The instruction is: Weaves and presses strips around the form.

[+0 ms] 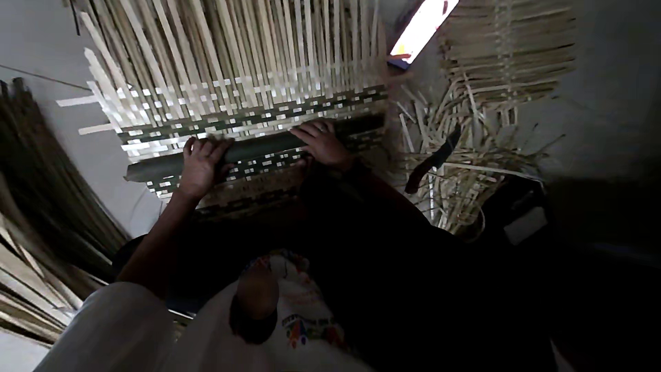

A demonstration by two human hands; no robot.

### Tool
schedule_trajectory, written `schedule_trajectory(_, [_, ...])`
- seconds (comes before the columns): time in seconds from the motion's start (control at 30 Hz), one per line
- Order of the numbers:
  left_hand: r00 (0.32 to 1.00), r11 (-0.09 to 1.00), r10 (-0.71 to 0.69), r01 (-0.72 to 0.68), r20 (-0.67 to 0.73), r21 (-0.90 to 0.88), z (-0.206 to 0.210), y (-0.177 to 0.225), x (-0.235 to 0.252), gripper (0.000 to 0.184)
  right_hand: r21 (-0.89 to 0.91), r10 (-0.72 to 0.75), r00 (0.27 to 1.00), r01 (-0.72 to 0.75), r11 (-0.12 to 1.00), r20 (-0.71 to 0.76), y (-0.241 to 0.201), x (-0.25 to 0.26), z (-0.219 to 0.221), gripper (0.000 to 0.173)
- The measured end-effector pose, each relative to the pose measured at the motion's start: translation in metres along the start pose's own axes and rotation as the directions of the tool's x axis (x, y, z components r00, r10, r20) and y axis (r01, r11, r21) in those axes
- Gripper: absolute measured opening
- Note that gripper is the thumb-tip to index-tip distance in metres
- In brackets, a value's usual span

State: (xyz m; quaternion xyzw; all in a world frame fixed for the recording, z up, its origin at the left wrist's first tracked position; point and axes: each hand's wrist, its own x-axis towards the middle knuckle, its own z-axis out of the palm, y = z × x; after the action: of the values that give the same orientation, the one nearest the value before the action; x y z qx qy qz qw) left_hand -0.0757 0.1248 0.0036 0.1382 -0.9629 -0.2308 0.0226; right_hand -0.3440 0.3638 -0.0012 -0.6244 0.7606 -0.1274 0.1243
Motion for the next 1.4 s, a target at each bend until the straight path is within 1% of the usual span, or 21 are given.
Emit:
schedule_trajectory(0.1, [1.0,1.0,0.016,-0.016,-0.008,0.001,0.001,-0.002,-0.001,0.053,0.002,0.006,1.0,-0.006,1.0,0.013,0.0,-0.001,-0.001,0.048])
schedule_trajectory(0.2, [0.999,1.0,0.03,-0.03,-0.022,0.0,0.002,-0.002,0.0,0.053,0.006,-0.012,1.0,0.012,1.0,-0.016,0.002,-0.003,0.0,0.048])
schedule_trajectory(0.33, [0.999,1.0,0.028,-0.029,-0.021,-0.01,0.006,0.0,0.001,0.05,0.039,0.006,1.0,-0.007,0.999,0.007,0.003,-0.005,-0.002,0.047])
schedule_trajectory(0.5, [0.999,1.0,0.002,-0.003,-0.039,-0.02,0.011,-0.002,0.001,0.052,0.037,0.012,1.0,-0.011,0.999,-0.022,0.01,-0.005,0.004,0.047])
schedule_trajectory(0.6, [0.999,0.999,0.011,-0.014,-0.05,-0.043,0.011,0.002,0.001,0.051,0.067,0.039,0.999,-0.038,0.997,-0.01,0.01,-0.007,0.0,0.05])
schedule_trajectory(0.73, [0.999,0.999,0.003,-0.005,-0.049,-0.053,0.011,0.008,0.004,0.052,0.088,0.04,0.999,-0.037,0.995,-0.032,0.012,-0.01,-0.004,0.047])
schedule_trajectory(0.9, [0.999,0.998,0.031,-0.033,-0.042,-0.055,0.01,0.01,0.005,0.05,0.091,0.038,0.999,-0.035,0.995,-0.023,0.012,-0.011,-0.007,0.048])
schedule_trajectory(1.07, [0.998,1.0,0.003,-0.005,-0.057,-0.029,0.007,0.004,-0.001,0.051,0.101,0.009,0.998,-0.003,0.995,-0.059,0.007,-0.009,-0.001,0.045])
schedule_trajectory(1.23, [0.998,0.999,-0.013,0.011,-0.064,-0.033,0.002,0.004,-0.006,0.05,0.108,0.003,0.999,0.002,0.994,-0.047,-0.001,-0.006,-0.002,0.043])
schedule_trajectory(1.33, [0.997,0.998,-0.058,0.056,-0.056,-0.036,0.001,0.007,-0.008,0.05,0.09,-0.001,1.0,0.0,0.996,0.001,-0.005,-0.008,-0.009,0.046])
schedule_trajectory(1.4, [0.994,0.998,-0.058,0.056,-0.087,-0.026,0.004,0.003,-0.01,0.049,0.073,-0.008,1.0,0.007,0.997,0.017,-0.004,-0.005,-0.007,0.045])
